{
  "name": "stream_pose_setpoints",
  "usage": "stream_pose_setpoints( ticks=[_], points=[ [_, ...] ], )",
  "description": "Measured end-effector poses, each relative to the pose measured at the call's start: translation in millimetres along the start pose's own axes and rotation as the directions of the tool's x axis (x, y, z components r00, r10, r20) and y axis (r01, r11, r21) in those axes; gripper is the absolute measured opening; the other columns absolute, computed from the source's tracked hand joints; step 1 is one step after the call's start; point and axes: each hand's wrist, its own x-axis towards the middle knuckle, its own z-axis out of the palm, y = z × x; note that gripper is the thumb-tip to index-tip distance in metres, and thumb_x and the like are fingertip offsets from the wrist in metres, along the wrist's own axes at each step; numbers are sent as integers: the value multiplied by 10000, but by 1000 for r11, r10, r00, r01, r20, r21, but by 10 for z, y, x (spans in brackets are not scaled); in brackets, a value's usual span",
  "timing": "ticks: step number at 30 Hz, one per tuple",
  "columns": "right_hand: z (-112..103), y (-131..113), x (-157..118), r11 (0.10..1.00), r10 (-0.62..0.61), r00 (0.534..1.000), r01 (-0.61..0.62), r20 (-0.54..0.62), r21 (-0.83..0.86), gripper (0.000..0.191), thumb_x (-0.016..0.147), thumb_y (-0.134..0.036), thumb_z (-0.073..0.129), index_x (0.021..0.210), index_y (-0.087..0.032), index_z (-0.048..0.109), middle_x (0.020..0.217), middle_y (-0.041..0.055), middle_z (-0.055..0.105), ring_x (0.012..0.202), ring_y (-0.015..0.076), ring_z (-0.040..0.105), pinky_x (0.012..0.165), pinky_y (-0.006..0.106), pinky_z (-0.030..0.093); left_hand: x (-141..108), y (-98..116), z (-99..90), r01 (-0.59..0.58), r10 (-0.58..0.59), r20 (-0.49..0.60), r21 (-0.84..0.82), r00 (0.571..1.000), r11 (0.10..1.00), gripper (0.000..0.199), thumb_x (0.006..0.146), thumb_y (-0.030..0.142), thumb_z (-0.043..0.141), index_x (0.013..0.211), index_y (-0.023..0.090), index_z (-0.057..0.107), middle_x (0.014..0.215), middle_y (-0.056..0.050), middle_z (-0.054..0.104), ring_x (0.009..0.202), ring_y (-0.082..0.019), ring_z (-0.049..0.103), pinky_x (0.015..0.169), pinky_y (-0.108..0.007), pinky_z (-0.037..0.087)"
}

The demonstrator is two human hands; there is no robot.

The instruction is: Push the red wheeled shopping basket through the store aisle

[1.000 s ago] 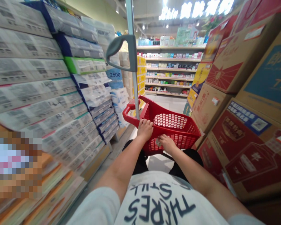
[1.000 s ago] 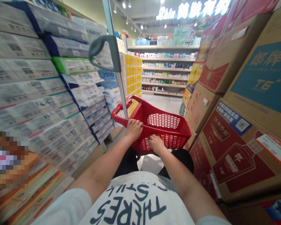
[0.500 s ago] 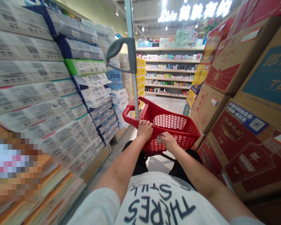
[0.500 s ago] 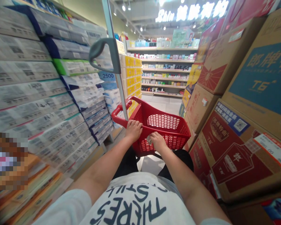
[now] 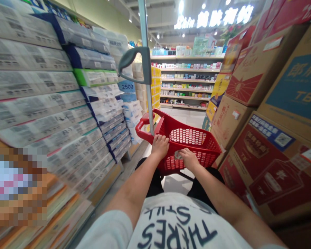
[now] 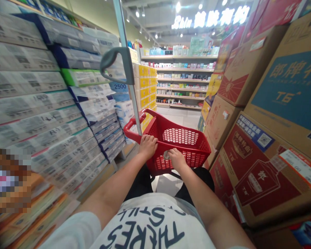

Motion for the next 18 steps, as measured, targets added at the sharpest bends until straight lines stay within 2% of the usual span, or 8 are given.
stream_pose_setpoints(
  ticks=[5,9,13,18],
  points=[
    [-28,4,-5,998,-49,991,45,-124,-37,360,825,-34,465,1111,-130,662,1180,120,629,1110,258,488,1011,395,407,3,-3,3,0,0,7,-3,1000,1000,146,902,288,486,952,214,600,997,-71,597,1053,-254,471,1049,-430,255],
    [-72,-26,26,1000,-1,997,1,-77,-11,293,820,-45,486,980,-170,698,1056,97,665,985,243,531,895,374,466,6,-4,13,-7,7,-7,-2,1000,1000,150,904,289,482,949,207,599,996,-70,598,1045,-253,473,1047,-430,257],
    [-115,-57,106,999,-16,982,21,-186,27,339,859,-56,453,1094,-172,668,1174,101,630,1099,242,498,981,396,426,7,-3,24,0,0,-2,-4,1000,1000,147,900,285,489,956,209,602,1003,-68,599,1058,-250,469,1053,-426,252],
    [-144,-79,200,997,14,983,1,-182,78,345,842,-43,463,1057,-197,684,1101,85,652,1024,232,526,915,381,473,12,-6,21,3,-4,4,9,1000,1000,161,907,297,481,967,210,603,1014,-66,602,1059,-257,467,1047,-428,255]
  ],
)
